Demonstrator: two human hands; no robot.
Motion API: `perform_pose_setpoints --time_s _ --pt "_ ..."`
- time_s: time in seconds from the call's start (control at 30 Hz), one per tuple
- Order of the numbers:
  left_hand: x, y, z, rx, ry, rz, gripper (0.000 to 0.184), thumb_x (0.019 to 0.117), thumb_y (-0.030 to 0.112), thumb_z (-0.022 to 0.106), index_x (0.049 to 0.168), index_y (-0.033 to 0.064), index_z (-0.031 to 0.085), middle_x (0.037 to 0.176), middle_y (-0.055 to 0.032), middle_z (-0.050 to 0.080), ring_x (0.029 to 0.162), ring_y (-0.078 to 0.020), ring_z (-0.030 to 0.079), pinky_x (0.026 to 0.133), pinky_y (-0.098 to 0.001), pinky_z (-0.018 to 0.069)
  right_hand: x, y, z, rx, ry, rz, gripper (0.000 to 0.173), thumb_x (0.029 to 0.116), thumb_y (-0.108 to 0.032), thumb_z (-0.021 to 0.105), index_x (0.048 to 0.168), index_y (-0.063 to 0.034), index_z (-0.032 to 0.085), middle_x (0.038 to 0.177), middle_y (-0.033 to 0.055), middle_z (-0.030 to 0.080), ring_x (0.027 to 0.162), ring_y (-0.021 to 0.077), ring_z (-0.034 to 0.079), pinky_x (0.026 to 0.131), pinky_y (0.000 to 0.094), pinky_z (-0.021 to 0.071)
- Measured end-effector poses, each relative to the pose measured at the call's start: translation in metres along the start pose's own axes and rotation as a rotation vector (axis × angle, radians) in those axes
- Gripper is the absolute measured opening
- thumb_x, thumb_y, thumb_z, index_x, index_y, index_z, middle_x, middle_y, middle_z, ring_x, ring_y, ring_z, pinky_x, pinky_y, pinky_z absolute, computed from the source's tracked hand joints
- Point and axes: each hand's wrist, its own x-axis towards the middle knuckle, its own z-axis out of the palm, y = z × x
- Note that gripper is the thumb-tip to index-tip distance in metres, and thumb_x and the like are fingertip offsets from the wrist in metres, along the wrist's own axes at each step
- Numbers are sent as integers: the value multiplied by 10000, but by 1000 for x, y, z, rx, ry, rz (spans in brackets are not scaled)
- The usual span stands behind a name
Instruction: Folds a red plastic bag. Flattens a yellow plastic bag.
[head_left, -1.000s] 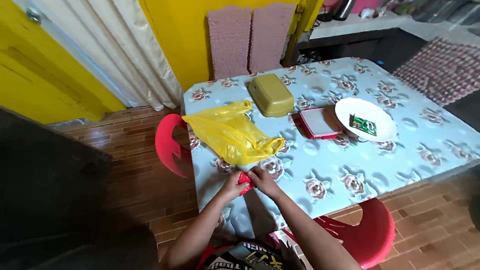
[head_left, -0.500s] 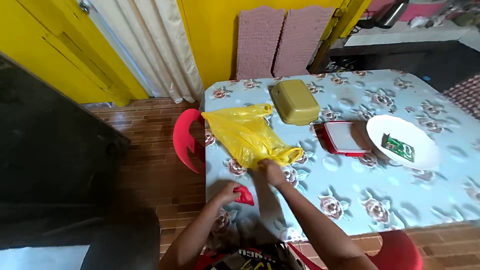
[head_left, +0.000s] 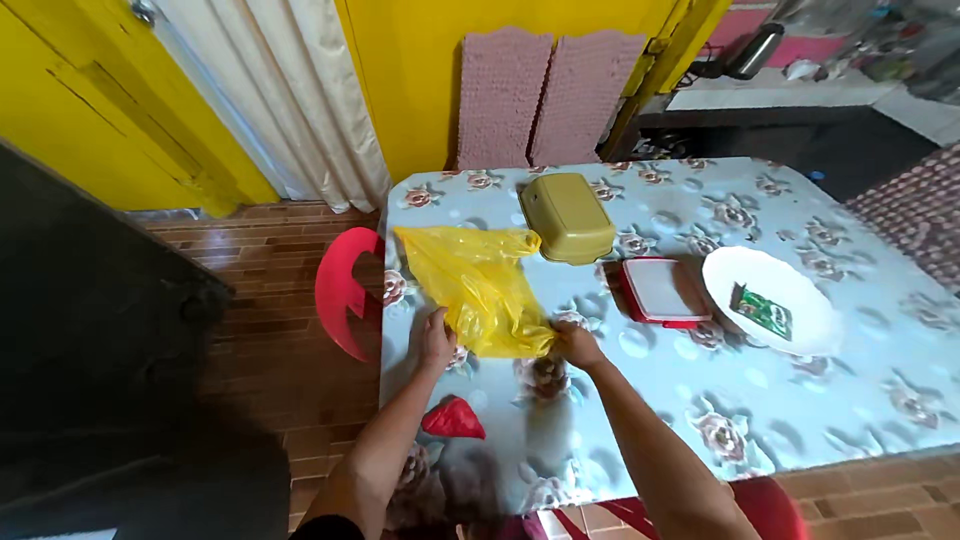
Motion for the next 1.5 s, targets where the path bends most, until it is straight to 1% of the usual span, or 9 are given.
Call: perform_pose_setpoints --time_s 0.1,0.27,0.37,0.67,0.87,1.0,1.13,1.3,1.5 --pt "4 13 1 -19 -7 -3 440 1015 0 493 1453 -43 495 1430 -264 556 1343 -377 545 1150 -489 411 -28 5 -14 379 72 -139 206 944 -6 624 1109 118 622 1004 221 655 922 260 637 874 418 524" --pt "6 30 -23 -141 205 -53 353 1004 -27 505 1344 -121 527 1414 -318 526 1340 -390 530 1146 -455 413 -84 42 -65 479 365 3 250 977 -1 581 1181 143 572 986 231 655 771 239 672 731 409 586" --pt "1 43 -22 -234 269 3 309 984 -66 498 1281 -137 540 1383 -349 514 1289 -425 552 1096 -483 456 -113 57 -85 675 539 61 113 971 28 558 1066 90 548 832 81 591 598 88 578 572 261 531" --pt "-23 81 -45 53 144 -72 391 948 31 644 1314 -81 563 1368 -305 543 1260 -431 571 1055 -544 479 -154 79 -136 1084 797 107 94 986 52 493 981 -41 503 826 -7 606 659 59 625 637 253 582" --pt "-41 73 -38 -14 62 -237 309 996 97 599 1228 -108 587 1234 -309 629 1202 -410 615 1047 -552 468 -159 90 -114 1018 443 -135 214 843 35 613 1036 -49 579 890 -41 677 763 55 665 718 261 596" --pt "-51 35 -26 -22 -52 -180 657 885 135 783 1434 -51 474 1412 -317 515 1284 -431 562 1067 -548 487 -164 103 -106 1197 512 -51 169 912 70 511 947 -93 541 791 -37 680 688 76 674 672 280 608" --pt "-56 36 13 93 -212 -66 977 776 203 879 1583 77 344 1567 -294 363 1464 -475 326 1186 -606 315 -166 78 -94 1309 455 -91 180 902 50 479 903 -114 554 770 -31 706 669 86 689 648 285 616" --pt "-49 46 26 269 -172 -113 598 966 209 667 1525 134 466 1556 -235 424 1461 -425 372 1194 -587 312 -166 63 -98 1452 458 -158 169 921 -4 466 895 -140 563 807 -1 734 712 113 716 672 317 628" --pt "-30 38 31 336 -151 -48 526 947 169 671 1460 158 558 1549 -205 444 1453 -419 372 1195 -584 291 -175 53 -115 1547 485 -249 139 890 -82 543 936 -156 652 879 16 766 788 119 742 728 323 641"
